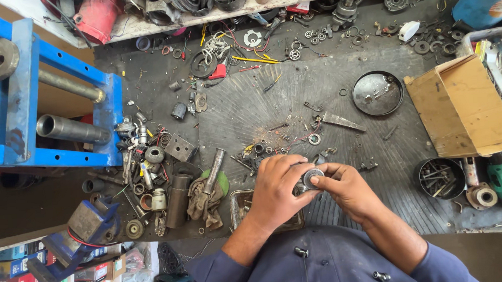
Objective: The person stands at a cluttered workbench in a repair workshop, picking up small metal components one at a time, turning them over in their hands, and placing selected parts into a metal tray. They continue sorting through parts scattered on the bench and set some pieces aside on the bench.
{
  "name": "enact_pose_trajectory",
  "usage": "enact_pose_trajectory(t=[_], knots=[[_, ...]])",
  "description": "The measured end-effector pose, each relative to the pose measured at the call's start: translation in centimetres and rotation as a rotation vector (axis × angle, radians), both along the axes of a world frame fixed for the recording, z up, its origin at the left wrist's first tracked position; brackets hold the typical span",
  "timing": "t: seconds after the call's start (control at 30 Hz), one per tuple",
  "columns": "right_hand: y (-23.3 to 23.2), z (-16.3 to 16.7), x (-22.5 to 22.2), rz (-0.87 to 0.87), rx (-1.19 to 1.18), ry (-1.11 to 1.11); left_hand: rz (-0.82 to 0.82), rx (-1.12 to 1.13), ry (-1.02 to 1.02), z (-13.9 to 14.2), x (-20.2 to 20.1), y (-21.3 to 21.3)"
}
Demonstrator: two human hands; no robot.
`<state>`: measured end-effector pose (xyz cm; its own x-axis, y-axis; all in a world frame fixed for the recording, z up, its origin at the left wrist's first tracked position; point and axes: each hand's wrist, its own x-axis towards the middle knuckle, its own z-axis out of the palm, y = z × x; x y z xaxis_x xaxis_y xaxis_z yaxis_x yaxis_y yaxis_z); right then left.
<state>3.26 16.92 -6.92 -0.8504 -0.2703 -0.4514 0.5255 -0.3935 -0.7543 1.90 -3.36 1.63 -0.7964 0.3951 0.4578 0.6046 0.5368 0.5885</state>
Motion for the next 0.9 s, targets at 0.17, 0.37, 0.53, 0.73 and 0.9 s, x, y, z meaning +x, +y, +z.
enact_pose_trajectory(t=[0.17, 0.37, 0.53, 0.73, 0.9], knots=[[-0.7, -0.4, 0.0, -0.015, 0.038, -0.001, 0.016, -0.033, 0.049, -0.2, -0.2, -0.3], [-0.8, -0.3, 0.0, -0.005, 0.019, -0.019, 0.021, 0.014, -0.017, -0.4, -0.2, -0.5], [-0.7, -0.3, 0.1, -0.013, 0.027, -0.027, 0.004, -0.014, 0.016, -0.4, -0.2, -0.4], [1.7, 0.8, 1.9, 0.032, 0.025, -0.037, -0.158, -0.009, -0.091, 1.3, 0.2, 0.0], [8.8, 1.9, 7.6, 0.258, 0.066, 0.138, -0.358, 0.110, -0.282, 2.2, 0.4, 0.9]])
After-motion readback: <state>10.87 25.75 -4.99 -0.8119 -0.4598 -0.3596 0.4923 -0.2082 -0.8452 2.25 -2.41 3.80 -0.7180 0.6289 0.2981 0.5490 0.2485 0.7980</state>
